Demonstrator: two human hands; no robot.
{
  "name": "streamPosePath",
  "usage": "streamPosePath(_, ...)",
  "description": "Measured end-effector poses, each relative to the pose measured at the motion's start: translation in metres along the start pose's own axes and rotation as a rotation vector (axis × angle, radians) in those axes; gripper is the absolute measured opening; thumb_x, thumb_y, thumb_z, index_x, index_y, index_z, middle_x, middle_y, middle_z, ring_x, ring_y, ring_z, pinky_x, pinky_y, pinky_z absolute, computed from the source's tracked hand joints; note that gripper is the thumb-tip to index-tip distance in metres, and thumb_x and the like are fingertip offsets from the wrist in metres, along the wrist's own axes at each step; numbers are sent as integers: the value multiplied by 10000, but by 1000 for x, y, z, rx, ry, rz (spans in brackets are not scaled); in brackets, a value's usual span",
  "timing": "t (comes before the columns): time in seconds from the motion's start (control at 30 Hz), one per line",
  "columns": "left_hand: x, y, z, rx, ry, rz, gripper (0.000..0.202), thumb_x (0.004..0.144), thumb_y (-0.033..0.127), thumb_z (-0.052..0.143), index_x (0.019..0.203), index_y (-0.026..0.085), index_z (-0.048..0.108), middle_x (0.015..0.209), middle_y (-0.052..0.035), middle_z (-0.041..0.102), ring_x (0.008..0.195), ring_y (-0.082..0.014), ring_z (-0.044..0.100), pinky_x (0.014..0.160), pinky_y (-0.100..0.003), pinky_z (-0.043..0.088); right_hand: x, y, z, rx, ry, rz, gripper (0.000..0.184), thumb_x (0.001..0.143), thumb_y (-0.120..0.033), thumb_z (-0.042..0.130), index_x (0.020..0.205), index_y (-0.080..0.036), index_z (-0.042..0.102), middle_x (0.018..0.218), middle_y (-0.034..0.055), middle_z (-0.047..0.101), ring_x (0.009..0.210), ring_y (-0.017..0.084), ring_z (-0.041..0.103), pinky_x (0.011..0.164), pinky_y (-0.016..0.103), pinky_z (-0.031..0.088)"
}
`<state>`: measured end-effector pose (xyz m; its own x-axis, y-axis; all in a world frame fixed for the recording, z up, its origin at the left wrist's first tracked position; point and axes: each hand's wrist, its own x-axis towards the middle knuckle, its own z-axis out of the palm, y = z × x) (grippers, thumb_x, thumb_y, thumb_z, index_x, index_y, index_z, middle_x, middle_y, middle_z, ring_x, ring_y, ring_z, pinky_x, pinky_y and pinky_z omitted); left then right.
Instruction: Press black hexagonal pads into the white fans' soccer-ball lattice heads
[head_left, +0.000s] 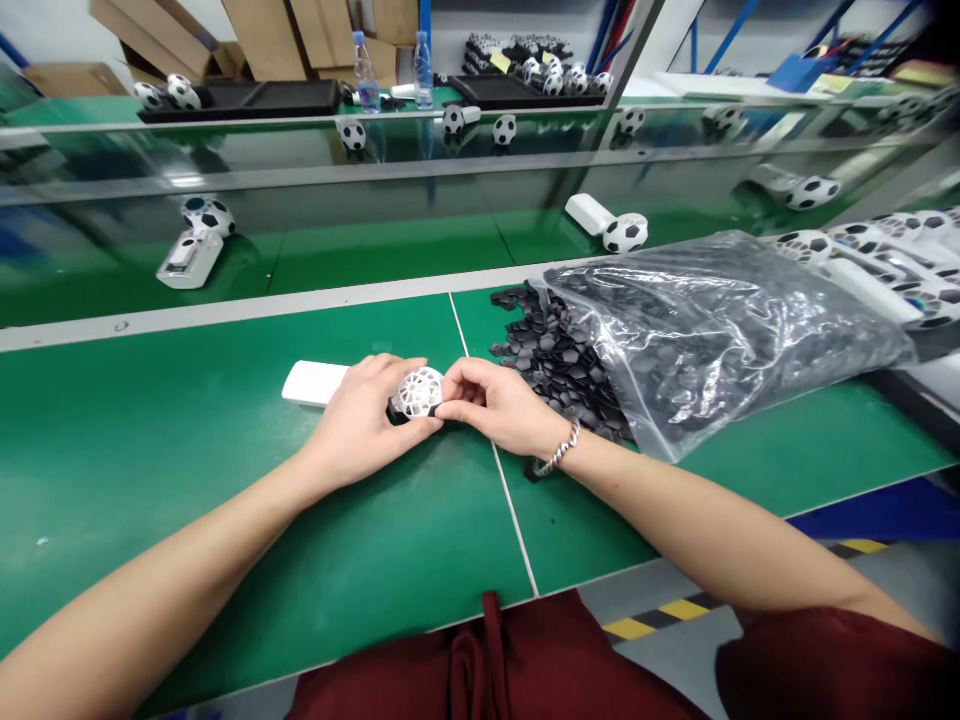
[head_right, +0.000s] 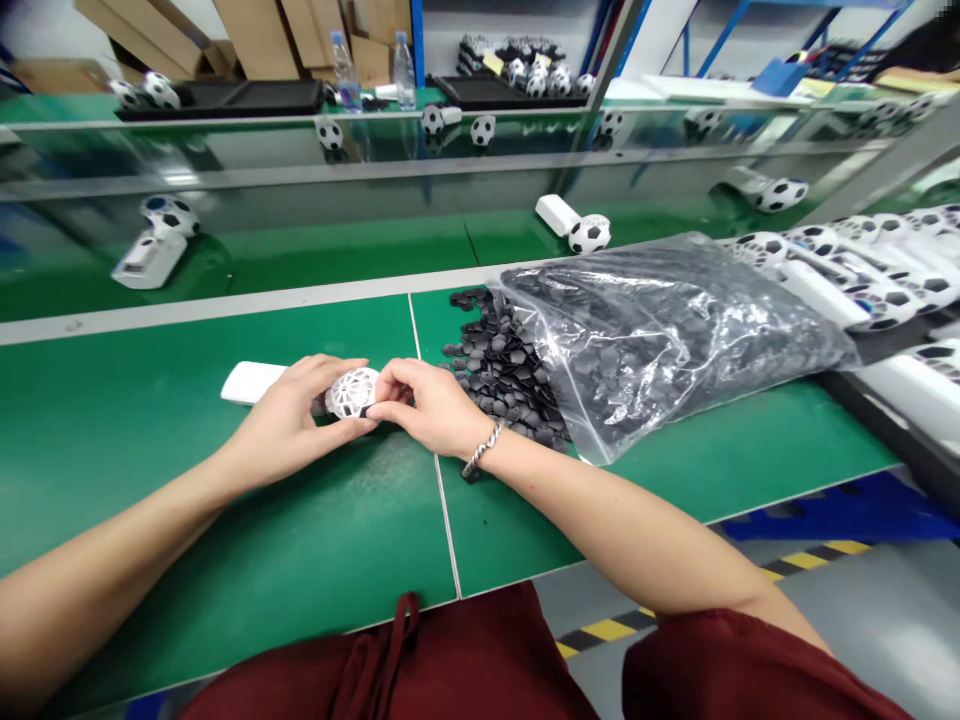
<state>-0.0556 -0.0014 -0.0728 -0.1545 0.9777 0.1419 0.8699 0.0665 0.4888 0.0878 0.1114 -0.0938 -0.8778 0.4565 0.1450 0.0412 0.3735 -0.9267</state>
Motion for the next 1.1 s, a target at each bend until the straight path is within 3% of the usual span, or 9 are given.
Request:
streamPosePath(0.17,-1,1,1,21,2,28,499,736,432,570,1135,136,529,1044,-99,575,987,-247,502,876,-398,405,4,1,1,5,9,60,261,652,-183,686,813,-166,482,883,-3,513,643,69,506,586,215,441)
streamPosePath(0.27,0,-3,-4,10,-61,49,521,727,447,580,1160,165,511,1083,-98,566,1008,-252,503,879,-398,410,9,-1,-17,-16,17,6,237,667,-236,682,820,-158,519,843,0,552,632,76,510,583,220,439)
streamPosePath(0.43,-2,-9,-12,61,-192,76,605,746,492,557,1270,222,423,1289,-83,483,1251,-308,315,1025,-517,230,11,0,-65,-436,349,15,45,734,-191,608,705,-157,609,675,-2,595,595,101,510,605,250,417)
streamPosePath(0.53,-6,-5,-5,116,-151,-8,692,731,548,552,1311,226,354,1352,-93,417,1322,-345,152,1029,-599,132,9,5,-72,-682,222,89,61,724,-161,622,672,-174,651,686,2,626,599,114,531,612,261,411)
streamPosePath(0.67,-7,-2,3,111,-106,-33,578,775,512,517,1260,225,389,1313,-88,454,1323,-329,169,1030,-630,28,6,8,-58,-874,3,49,68,769,-201,617,771,-186,684,795,35,654,759,168,563,694,287,417)
streamPosePath(0.77,-7,-5,2,38,-167,26,546,781,423,538,1270,249,370,1351,-64,419,1343,-303,127,1050,-602,66,5,9,-48,-1062,-108,-45,94,798,-172,587,813,-161,679,810,71,646,821,202,531,712,305,399)
streamPosePath(0.9,-10,-3,3,-95,-159,-13,553,761,416,563,1251,227,390,1420,-82,312,1360,-299,46,1058,-552,186,7,12,-41,-1239,-136,-146,188,860,-124,457,848,-123,645,801,93,609,781,203,501,684,306,375)
streamPosePath(1.0,-10,-1,5,-145,-112,-11,492,712,419,621,1132,205,480,1332,-93,430,1357,-300,85,1068,-525,203,13,18,-39,-1286,-112,-132,191,861,-104,429,903,-97,615,851,112,590,797,213,508,696,312,374)
streamPosePath(1.1,-8,-3,5,-197,-137,73,409,697,291,622,1081,218,498,1269,-65,497,1351,-253,160,1080,-466,227,20,25,-40,-1236,-43,-85,193,855,-85,413,916,-79,596,881,129,586,826,225,524,726,318,385)
